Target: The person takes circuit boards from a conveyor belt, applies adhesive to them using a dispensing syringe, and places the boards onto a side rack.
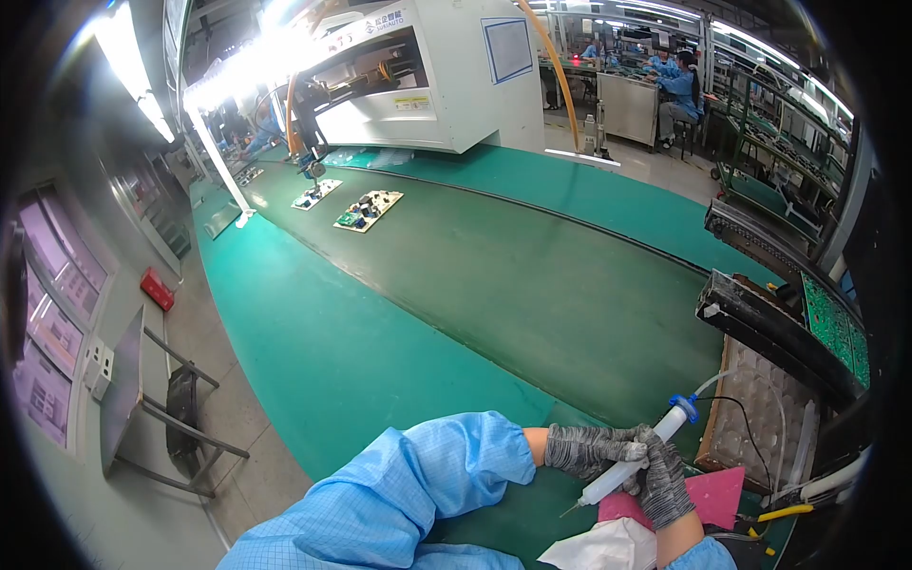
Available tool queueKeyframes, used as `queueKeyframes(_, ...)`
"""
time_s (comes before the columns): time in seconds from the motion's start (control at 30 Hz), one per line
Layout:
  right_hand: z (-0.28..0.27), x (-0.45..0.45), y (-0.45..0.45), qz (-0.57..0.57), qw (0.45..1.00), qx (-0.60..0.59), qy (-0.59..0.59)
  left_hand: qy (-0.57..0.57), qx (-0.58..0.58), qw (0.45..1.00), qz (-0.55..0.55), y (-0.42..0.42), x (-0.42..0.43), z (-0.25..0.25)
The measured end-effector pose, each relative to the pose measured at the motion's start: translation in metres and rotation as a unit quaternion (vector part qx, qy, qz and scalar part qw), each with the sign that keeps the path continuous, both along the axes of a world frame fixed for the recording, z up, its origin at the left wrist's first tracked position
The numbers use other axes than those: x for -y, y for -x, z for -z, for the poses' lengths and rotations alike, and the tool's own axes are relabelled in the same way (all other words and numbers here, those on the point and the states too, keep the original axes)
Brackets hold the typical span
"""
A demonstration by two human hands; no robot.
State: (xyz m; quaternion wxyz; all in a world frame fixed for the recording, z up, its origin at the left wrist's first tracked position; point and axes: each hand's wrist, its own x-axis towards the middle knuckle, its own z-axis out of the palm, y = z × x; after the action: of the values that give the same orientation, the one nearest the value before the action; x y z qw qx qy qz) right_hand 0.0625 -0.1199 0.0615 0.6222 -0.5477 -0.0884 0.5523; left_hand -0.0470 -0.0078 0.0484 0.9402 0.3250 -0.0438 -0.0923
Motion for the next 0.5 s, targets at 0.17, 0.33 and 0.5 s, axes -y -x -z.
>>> queueKeyframes(0.17,0.0,0.001,0.001,0.008,1.0,0.001,0.001,-0.002,0.011,1.0,-0.004,-0.001,0.0,0.002)
queueKeyframes(0.33,0.002,0.0,0.0,0.002,1.0,0.009,0.0,0.0,-0.016,1.0,0.02,-0.005,-0.003,0.011)
queueKeyframes(0.5,0.005,0.001,-0.002,0.002,1.0,-0.009,-0.007,0.007,0.005,1.0,0.024,-0.005,-0.003,0.01)
